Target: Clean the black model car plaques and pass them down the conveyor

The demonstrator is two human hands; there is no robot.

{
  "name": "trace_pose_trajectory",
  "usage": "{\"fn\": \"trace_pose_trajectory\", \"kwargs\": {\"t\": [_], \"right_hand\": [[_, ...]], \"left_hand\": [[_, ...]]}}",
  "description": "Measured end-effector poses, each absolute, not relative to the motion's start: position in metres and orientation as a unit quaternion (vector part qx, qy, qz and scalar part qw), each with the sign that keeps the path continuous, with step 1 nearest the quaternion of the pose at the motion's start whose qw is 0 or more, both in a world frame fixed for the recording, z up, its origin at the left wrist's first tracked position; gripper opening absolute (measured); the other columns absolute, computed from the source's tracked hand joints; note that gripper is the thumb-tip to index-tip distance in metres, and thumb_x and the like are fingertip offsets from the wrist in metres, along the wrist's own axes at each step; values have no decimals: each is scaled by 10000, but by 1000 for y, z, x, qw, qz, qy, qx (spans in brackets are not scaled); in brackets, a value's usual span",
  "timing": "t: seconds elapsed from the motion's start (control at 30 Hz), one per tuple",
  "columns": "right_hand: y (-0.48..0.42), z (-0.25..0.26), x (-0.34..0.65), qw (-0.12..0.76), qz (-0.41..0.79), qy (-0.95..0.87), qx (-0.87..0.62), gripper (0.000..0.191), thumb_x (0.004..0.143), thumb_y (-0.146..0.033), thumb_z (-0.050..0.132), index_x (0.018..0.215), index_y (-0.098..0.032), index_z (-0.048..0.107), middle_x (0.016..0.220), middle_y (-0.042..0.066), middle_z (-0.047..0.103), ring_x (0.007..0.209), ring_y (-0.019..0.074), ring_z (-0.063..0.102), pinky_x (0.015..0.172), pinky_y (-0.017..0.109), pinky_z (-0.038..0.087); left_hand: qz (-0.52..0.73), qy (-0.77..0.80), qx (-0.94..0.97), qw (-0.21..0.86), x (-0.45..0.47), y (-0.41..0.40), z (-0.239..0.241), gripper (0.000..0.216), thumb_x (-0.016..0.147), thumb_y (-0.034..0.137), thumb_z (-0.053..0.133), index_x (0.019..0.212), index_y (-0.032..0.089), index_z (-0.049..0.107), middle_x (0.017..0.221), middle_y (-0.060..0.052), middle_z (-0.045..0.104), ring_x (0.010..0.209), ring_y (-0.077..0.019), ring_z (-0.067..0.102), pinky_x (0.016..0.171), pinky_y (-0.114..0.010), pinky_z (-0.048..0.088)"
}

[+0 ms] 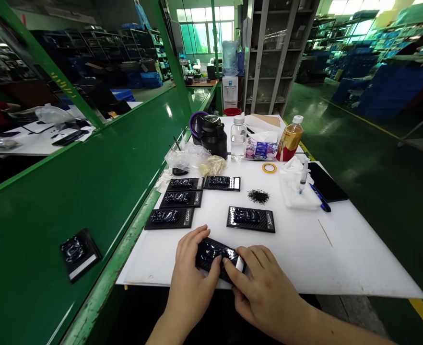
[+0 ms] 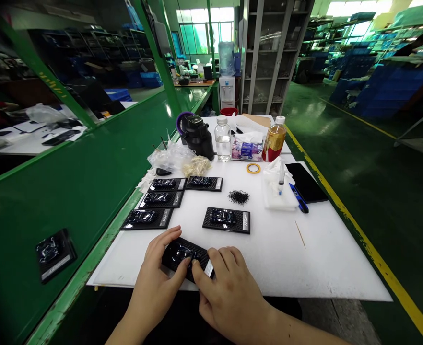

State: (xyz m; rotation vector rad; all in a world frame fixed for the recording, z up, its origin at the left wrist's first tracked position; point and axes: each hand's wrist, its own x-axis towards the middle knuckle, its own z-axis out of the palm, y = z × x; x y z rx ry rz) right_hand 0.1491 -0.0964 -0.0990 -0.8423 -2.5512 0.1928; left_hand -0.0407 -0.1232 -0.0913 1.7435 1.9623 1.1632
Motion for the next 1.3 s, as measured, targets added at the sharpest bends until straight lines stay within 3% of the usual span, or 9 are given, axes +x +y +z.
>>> {"fn": "trace_pose_trajectory", "kwargs": {"t": [0.57,0.93,1.3], "right_hand": [[-98,-101,152,212,52,-929,-300,498,872,-242,578,1366,-205,520,1283,147,542,1088,322,482,998,516,417],[-98,-102,159,212,77,-931,-287,532,902,-233,543,1427,-186,470,1356,132,523,1144,318,462,1045,522,396],[-98,-100,152,214,41,-928,-301,532,873,-241,569,1399,-207,500,1297,129,560,1092,318,497,1008,514,433]], "left_hand": [[395,687,592,148,-44,-126,-86,423,881,254,567,1295,261,478,1366,-89,514,1308,-266,465,1118,-535,398],[313,611,725,67,-78,-120,-51,322,920,220,542,1236,283,548,1246,-42,618,1227,-238,518,1059,-448,453],[321,617,708,121,-63,-123,-67,231,932,216,527,1147,284,573,1221,-27,625,1199,-208,529,1049,-440,466]]}}
